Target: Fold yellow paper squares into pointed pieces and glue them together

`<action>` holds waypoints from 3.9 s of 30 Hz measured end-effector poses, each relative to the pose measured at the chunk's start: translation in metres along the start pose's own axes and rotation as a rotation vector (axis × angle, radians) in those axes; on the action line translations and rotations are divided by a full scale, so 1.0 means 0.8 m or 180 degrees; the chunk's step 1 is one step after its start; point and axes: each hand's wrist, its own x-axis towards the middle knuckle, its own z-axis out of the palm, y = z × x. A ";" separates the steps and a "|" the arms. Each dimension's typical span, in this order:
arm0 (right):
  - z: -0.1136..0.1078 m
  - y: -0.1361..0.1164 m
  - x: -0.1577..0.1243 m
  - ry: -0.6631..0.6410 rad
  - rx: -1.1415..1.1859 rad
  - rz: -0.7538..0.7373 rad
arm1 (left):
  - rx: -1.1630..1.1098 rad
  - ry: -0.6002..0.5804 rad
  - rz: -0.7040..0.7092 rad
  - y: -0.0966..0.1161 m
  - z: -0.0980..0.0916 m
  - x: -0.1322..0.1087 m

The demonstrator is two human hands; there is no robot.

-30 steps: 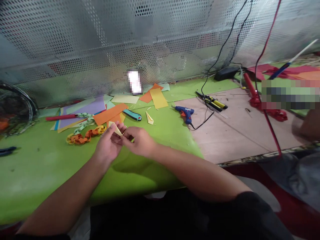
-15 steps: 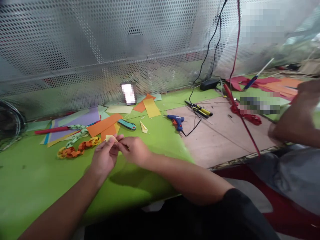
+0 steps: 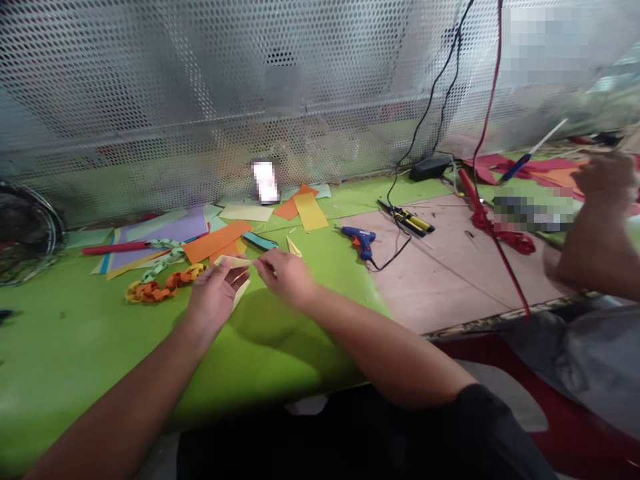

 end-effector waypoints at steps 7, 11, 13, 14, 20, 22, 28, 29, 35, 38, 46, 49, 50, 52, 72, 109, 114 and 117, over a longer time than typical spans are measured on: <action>-0.018 0.007 0.016 0.0234 0.1067 0.1007 | 0.0851 -0.0431 -0.0278 -0.007 -0.002 -0.009; -0.020 0.007 0.017 -0.0092 0.1189 0.1078 | 0.1192 -0.1055 -0.0634 -0.005 -0.003 -0.014; -0.018 0.006 0.014 -0.0240 0.0939 0.0878 | 0.1271 -0.1177 -0.0712 -0.005 -0.004 -0.015; -0.016 0.005 0.012 -0.0296 0.0865 0.0782 | 0.1305 -0.1194 -0.0711 -0.005 -0.004 -0.014; -0.033 0.015 0.025 -0.0012 0.1383 0.1055 | 0.1221 -0.0635 -0.0547 0.006 -0.010 -0.001; -0.048 0.030 0.036 0.0462 0.1051 0.1387 | 0.1031 -0.0201 -0.0381 0.013 -0.015 0.007; -0.060 0.076 0.052 -0.0295 -0.1700 0.2008 | 0.0707 0.0324 0.0042 0.021 -0.024 0.019; -0.055 0.080 0.051 -0.0415 -0.1746 0.2087 | 0.0699 0.0328 0.0049 0.020 -0.024 0.018; -0.033 0.088 0.046 -0.0811 -0.1881 0.2183 | 0.0802 0.0325 0.0048 0.016 -0.025 0.020; -0.033 0.087 0.047 -0.0853 -0.1909 0.2170 | 0.0794 0.0280 0.0028 0.014 -0.025 0.021; -0.025 0.083 0.043 -0.0899 -0.1989 0.2130 | 0.0790 0.0186 -0.0063 0.013 -0.022 0.016; -0.024 0.085 0.042 -0.0862 -0.1998 0.2189 | 0.0727 0.0144 -0.0112 0.013 -0.022 0.015; -0.025 0.086 0.043 -0.0844 -0.2002 0.2224 | 0.0707 0.0132 -0.0130 0.013 -0.022 0.015; -0.029 0.090 0.045 -0.0826 -0.1990 0.2303 | 0.0701 0.0108 -0.0166 0.013 -0.023 0.015; -0.023 0.010 0.025 0.0649 -0.0871 0.0503 | -0.0027 0.0343 -0.0296 -0.001 -0.003 0.012; 0.007 -0.028 -0.004 0.0123 -0.1280 -0.1520 | -0.0323 -0.0006 -0.0400 -0.012 0.006 -0.008; 0.004 -0.032 -0.001 -0.0161 -0.1200 -0.1434 | -0.0411 0.0066 -0.0344 -0.011 0.005 -0.005; 0.004 -0.034 -0.001 -0.0251 -0.1252 -0.1439 | -0.0463 0.0043 -0.0400 -0.009 0.006 -0.005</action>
